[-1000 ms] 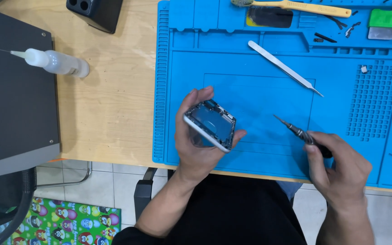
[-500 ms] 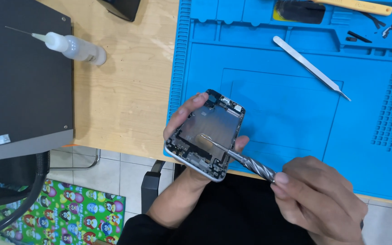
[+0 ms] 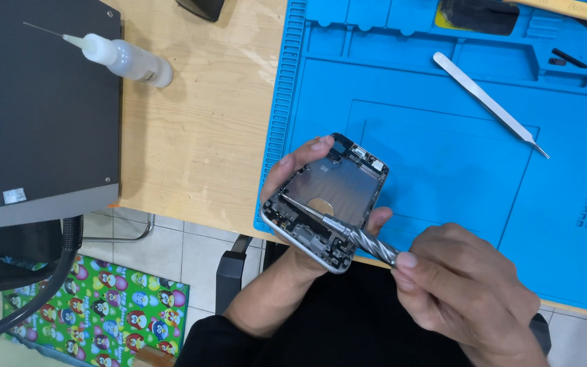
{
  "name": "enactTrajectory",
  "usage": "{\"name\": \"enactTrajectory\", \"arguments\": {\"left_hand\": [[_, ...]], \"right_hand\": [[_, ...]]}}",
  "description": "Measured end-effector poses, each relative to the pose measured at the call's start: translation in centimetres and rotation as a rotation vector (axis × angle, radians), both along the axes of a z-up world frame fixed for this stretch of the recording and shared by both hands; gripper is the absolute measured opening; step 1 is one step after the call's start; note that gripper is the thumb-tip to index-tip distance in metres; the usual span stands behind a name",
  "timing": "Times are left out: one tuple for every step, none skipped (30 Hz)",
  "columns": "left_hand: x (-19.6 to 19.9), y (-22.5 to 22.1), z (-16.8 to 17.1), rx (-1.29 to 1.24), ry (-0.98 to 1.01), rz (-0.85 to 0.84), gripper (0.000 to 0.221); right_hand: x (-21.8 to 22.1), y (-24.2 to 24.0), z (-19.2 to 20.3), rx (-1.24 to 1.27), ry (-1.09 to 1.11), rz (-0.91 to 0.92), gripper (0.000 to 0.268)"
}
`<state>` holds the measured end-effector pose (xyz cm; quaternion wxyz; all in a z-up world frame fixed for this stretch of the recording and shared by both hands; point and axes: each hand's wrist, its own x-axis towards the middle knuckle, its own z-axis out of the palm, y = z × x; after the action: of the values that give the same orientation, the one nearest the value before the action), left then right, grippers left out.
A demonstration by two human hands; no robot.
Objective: The person uses a precision screwdriver to remove screws from a disassembled smartphone chassis on a blue work mat. They then use a metal spudger to pry and separate internal components, repeatedly flipping the device to access different areas.
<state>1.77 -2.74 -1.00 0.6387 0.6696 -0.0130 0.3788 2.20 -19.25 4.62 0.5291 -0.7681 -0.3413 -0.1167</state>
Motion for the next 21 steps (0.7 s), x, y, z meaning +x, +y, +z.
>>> {"name": "enactTrajectory", "arguments": {"left_hand": [[0.0,0.0,0.0,-0.019,-0.002,-0.023,0.089],[0.0,0.0,0.0,-0.019,-0.001,-0.021,0.089],[0.1,0.0,0.1,-0.001,-0.002,-0.006,0.089],[0.2,0.0,0.1,0.017,-0.003,0.009,0.089],[0.2,0.0,0.0,0.017,-0.003,0.01,0.089],[0.1,0.1,0.0,0.017,0.0,-0.001,0.089],[0.1,0.1,0.0,0.017,0.002,-0.012,0.089],[0.1,0.1,-0.1,0.017,0.002,-0.01,0.089],[0.1,0.1,-0.1,0.022,0.001,-0.008,0.089],[0.1,0.1,-0.1,0.028,0.0,-0.006,0.089],[0.1,0.1,-0.1,0.028,0.0,-0.005,0.089],[0.1,0.1,0.0,0.027,0.007,-0.007,0.088],[0.1,0.1,0.1,0.025,0.013,-0.009,0.088],[0.0,0.1,0.1,0.025,0.012,-0.008,0.088],[0.0,0.1,0.1,0.02,0.015,-0.011,0.089],[0.0,0.0,0.1,0.015,0.018,-0.014,0.089],[0.0,0.0,0.1,0.014,0.017,-0.013,0.089],[0.0,0.1,0.1,0.02,0.014,-0.007,0.089],[0.1,0.1,0.1,0.026,0.011,-0.002,0.089],[0.1,0.1,0.1,0.026,0.01,0.0,0.089],[0.1,0.1,0.1,0.018,0.004,-0.008,0.089]], "right_hand": [[0.1,0.0,0.2,-0.006,0.013,0.005,0.014],[0.1,-0.1,0.1,-0.006,0.013,0.007,0.014],[0.1,-0.1,0.0,-0.004,0.014,0.009,0.013],[0.1,-0.1,-0.1,-0.002,0.014,0.01,0.014],[0.1,0.0,-0.1,-0.002,0.013,0.012,0.014],[0.0,0.0,-0.2,0.007,0.017,0.009,0.013],[0.0,0.0,-0.3,0.017,0.02,0.006,0.013],[0.0,0.0,-0.4,0.016,0.02,0.008,0.013],[0.0,0.0,-0.4,0.011,0.012,0.0,0.013],[-0.1,0.0,-0.5,0.006,0.004,-0.009,0.012],[-0.1,-0.1,-0.7,0.006,0.005,-0.008,0.012],[-0.1,-0.2,-0.8,0.013,-0.001,-0.005,0.012],[-0.1,-0.3,-1.0,0.02,-0.007,-0.002,0.013],[-0.2,-0.6,-1.0,0.019,-0.008,-0.001,0.013],[-0.2,-0.8,-1.1,-0.016,0.007,0.014,0.015],[-0.3,-1.1,-1.2,-0.052,0.022,0.029,0.017],[-0.2,-1.0,-1.0,-0.052,0.021,0.03,0.017],[-0.1,-0.8,-0.8,-0.045,0.01,0.026,0.016],[0.0,-0.6,-0.6,-0.039,-0.001,0.021,0.014],[0.0,-0.7,-0.6,-0.038,-0.002,0.023,0.014],[0.1,-0.8,-0.5,-0.044,0.004,0.033,0.014]]}}
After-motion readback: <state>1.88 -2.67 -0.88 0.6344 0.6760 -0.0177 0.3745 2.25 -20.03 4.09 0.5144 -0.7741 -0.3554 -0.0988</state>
